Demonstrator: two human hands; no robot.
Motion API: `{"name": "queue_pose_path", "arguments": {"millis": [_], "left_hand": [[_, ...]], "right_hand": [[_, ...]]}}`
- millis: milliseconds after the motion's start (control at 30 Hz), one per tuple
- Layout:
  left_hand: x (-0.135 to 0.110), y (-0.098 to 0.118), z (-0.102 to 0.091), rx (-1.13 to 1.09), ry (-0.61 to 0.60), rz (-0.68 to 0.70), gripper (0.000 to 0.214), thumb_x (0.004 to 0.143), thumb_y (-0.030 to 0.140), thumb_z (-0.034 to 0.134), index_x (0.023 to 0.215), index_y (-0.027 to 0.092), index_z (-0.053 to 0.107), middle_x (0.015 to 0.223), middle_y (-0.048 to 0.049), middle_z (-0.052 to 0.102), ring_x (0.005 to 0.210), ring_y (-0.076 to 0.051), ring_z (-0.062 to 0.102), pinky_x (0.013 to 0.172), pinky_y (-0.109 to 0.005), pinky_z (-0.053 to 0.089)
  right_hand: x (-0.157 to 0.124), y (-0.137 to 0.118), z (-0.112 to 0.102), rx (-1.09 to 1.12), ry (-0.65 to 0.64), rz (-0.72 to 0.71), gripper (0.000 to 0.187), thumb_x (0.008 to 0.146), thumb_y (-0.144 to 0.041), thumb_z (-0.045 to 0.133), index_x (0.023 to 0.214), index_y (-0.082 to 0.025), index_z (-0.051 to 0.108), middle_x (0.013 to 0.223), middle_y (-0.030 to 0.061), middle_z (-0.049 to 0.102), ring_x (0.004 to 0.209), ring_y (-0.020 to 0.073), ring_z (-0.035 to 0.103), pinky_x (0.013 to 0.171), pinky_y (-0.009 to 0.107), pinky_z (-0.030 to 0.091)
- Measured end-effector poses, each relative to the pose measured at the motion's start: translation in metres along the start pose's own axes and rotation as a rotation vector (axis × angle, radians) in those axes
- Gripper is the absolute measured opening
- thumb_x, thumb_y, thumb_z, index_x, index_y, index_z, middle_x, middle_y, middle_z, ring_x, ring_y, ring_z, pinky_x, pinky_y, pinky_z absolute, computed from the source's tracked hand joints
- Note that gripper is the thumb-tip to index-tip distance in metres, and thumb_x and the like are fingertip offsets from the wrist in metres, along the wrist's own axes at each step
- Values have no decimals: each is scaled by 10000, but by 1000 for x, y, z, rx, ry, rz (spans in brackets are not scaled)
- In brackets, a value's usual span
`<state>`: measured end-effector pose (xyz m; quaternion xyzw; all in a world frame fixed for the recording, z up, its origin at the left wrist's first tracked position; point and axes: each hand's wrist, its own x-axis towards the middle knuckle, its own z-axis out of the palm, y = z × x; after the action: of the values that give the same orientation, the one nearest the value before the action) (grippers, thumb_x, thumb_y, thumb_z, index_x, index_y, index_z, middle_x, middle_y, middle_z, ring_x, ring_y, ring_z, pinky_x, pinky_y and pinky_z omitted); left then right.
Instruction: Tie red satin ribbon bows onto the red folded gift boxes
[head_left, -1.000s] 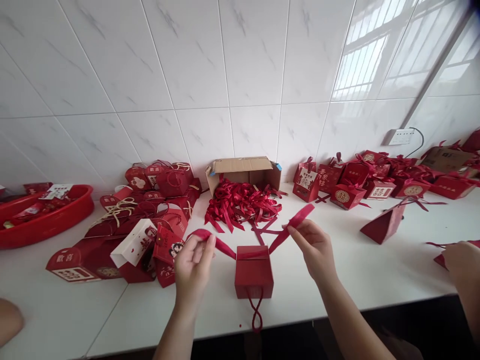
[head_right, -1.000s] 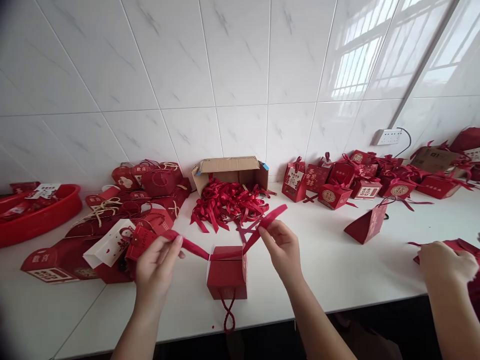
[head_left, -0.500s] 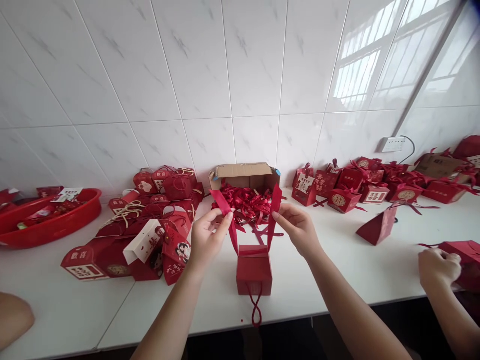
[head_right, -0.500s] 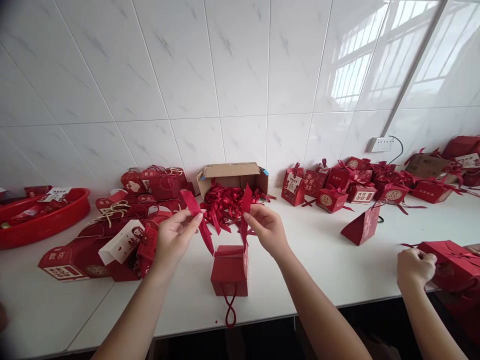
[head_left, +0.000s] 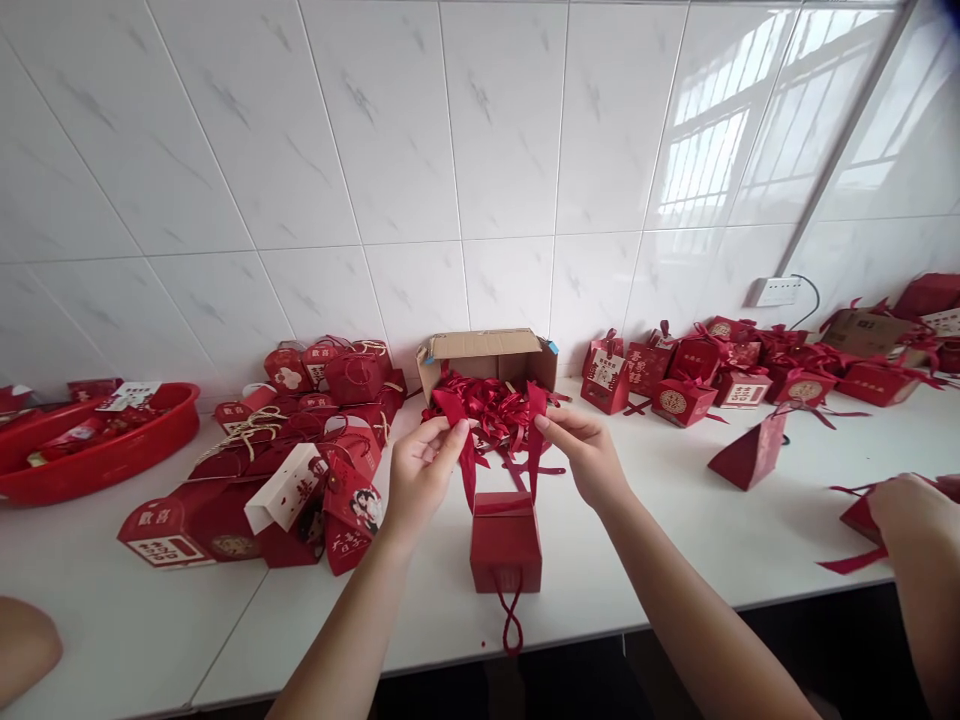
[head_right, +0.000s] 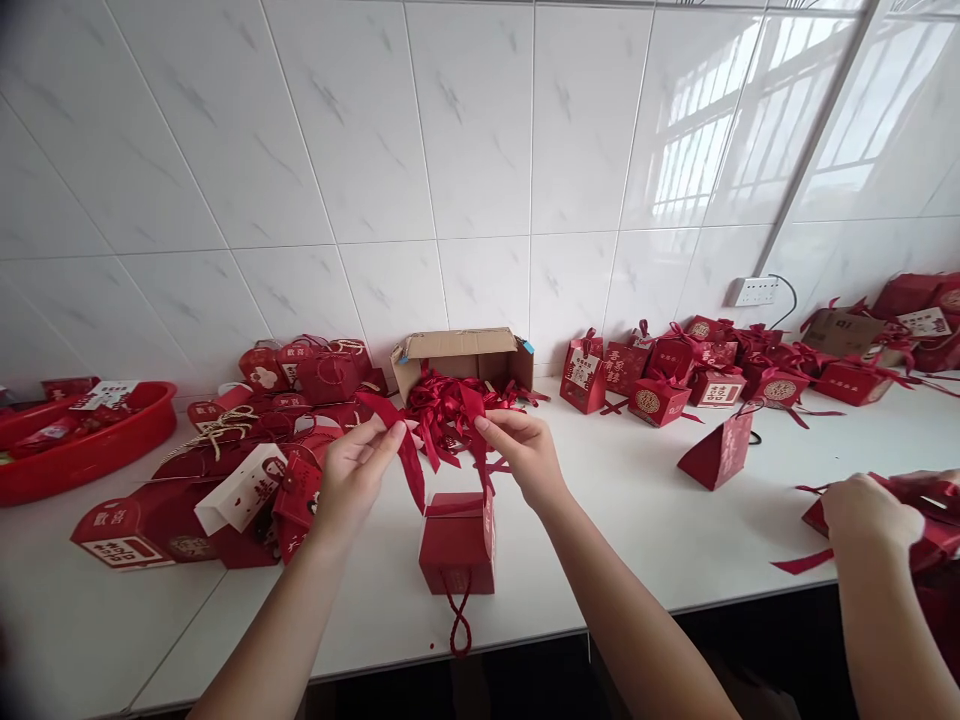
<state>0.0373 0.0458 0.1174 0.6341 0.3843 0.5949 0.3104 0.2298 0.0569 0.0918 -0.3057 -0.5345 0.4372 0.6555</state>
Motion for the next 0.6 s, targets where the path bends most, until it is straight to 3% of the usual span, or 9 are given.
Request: {"name": "queue_pose_path", "arguments": {"millis": [433,600], "left_hand": [[-2,2,2,-38,-46,-16,250,814,398,619,774,159,683,698,-34,668,713,-178,626,721,-291,498],[-4,12,4,-9,-143,-34,270,882,387,529,846,154,661,650,-26,657,697,-168,631,749,-291,492]], "right_hand": [[-5,-2,-9,46,47,26,165,733,-358,737,792,-205,738,778,23,696,745,173,625,715,317,502],[-6,-7,-7,147,-16,81,194,758,-385,711,802,-203,661,717,6,671,687,172,655,660,310,527]]}}
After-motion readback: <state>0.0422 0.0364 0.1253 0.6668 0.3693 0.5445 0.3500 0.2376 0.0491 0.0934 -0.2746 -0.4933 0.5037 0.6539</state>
